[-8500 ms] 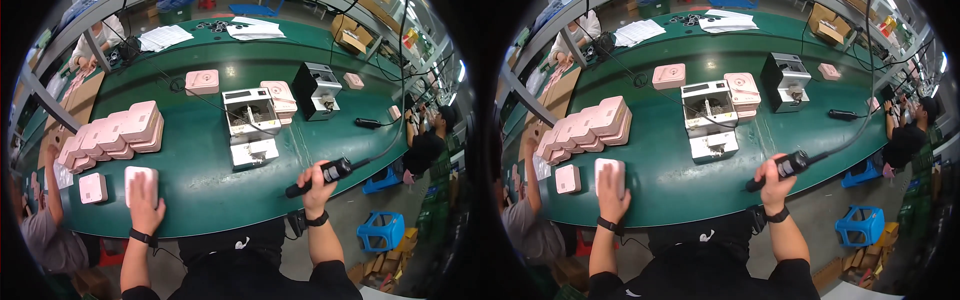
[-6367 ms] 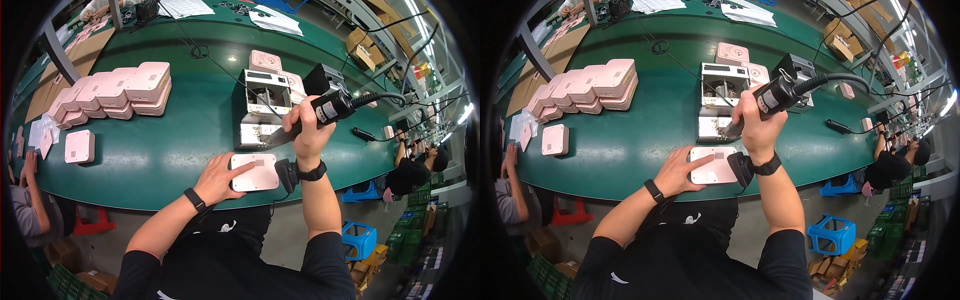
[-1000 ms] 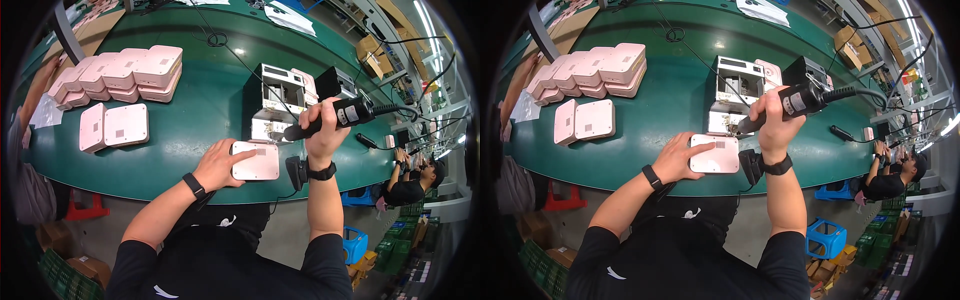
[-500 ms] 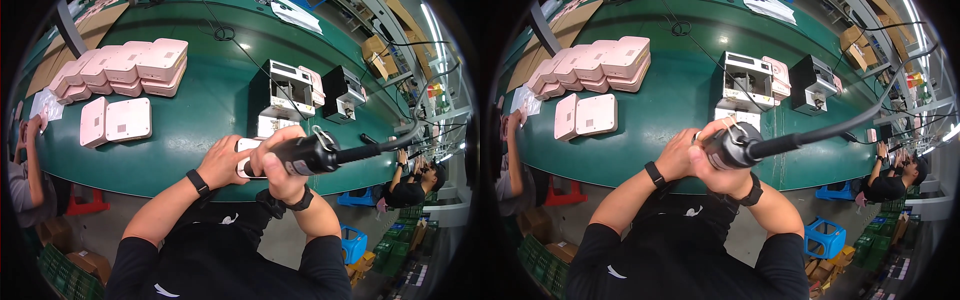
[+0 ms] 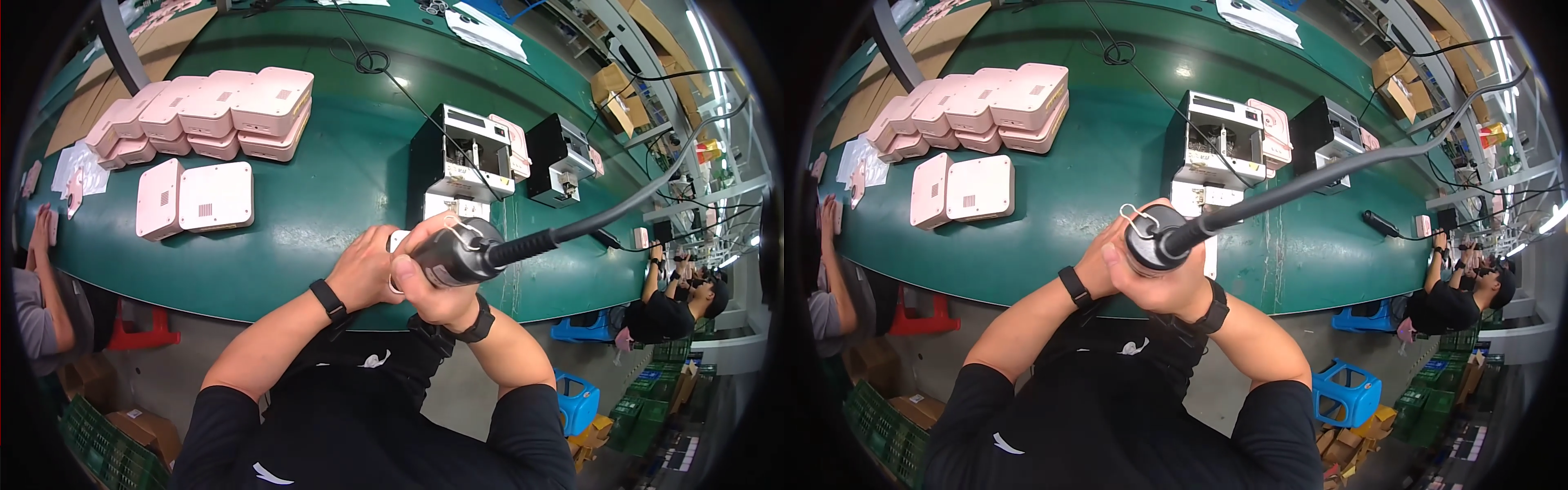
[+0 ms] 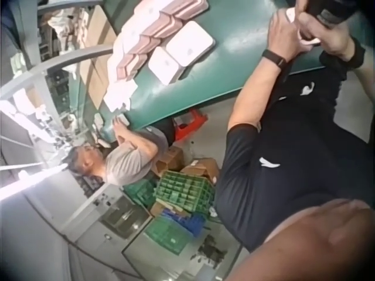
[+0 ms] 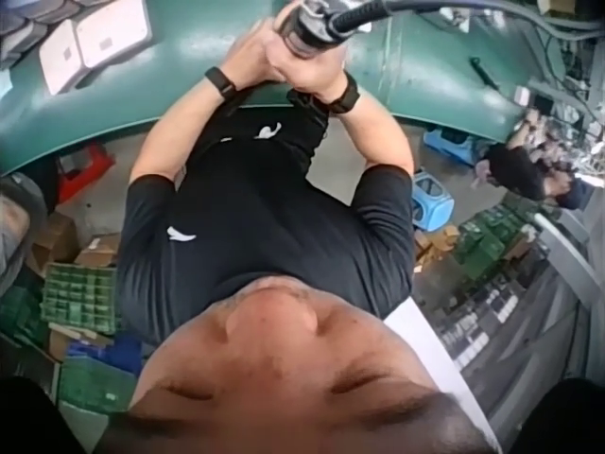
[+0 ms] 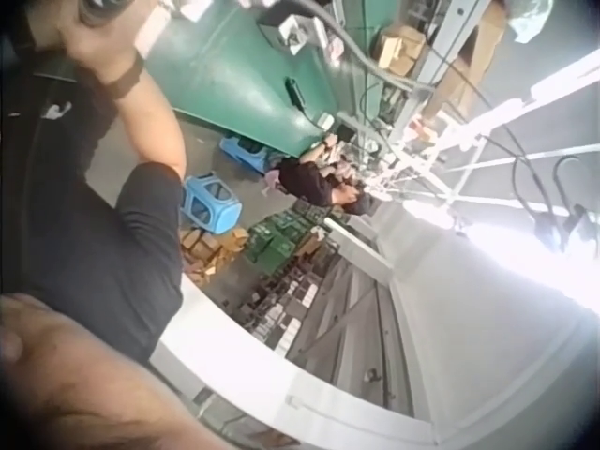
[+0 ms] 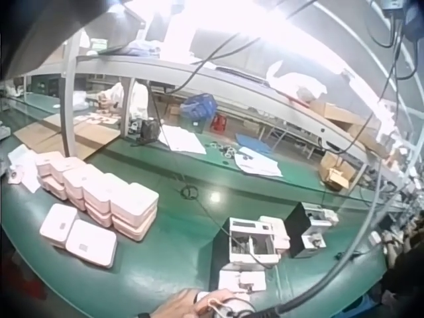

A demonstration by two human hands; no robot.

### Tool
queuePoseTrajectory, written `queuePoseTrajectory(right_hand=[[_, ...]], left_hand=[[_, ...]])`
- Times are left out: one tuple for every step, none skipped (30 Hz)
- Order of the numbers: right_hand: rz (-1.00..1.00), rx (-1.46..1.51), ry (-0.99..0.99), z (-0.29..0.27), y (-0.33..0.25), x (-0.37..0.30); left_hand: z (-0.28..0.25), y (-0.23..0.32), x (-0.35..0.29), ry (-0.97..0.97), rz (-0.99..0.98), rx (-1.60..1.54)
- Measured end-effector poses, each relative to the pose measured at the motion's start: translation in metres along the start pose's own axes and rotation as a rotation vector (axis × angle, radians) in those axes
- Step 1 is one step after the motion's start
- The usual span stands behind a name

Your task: The person assembles electronic devices by picking up a white plastic housing, driving screws into the corners with a power screwdriver, and stacking the finished units on the left.

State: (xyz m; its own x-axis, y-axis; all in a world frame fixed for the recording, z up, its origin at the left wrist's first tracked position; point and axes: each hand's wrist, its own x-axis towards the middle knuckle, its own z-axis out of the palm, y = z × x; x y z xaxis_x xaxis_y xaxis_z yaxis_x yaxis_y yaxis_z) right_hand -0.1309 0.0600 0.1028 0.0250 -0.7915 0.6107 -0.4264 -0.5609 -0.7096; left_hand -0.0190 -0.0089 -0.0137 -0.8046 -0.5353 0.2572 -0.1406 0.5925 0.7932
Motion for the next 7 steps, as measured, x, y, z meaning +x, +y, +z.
queuePoseTrajectory(right_hand=[[0.077,0.052,0.044,0.000,-0.003,-0.004],[0.151,0.106,0.089,-0.001,-0.003,-0.009],[0.225,0.160,0.136,-0.002,-0.005,-0.013],[0.256,0.327,0.206,-0.011,-0.016,-0.009],[0.290,0.498,0.272,-0.024,-0.033,-0.004],[0.208,0.475,0.339,-0.038,-0.041,0.000],[0.197,0.483,0.348,-0.039,-0.040,0.000]], left_hand=[[-0.001,0.002,0.000,-0.001,-0.007,-0.032],[-0.003,0.003,0.000,-0.004,-0.013,-0.062],[-0.009,0.006,-0.003,-0.002,-0.004,-0.052],[-0.025,0.012,-0.012,-0.075,-0.047,-0.025],[-0.041,0.019,-0.025,-0.147,-0.095,0.001],[-0.054,0.019,-0.035,-0.219,-0.144,0.027],[-0.063,0.014,-0.042,-0.224,-0.142,0.043]])
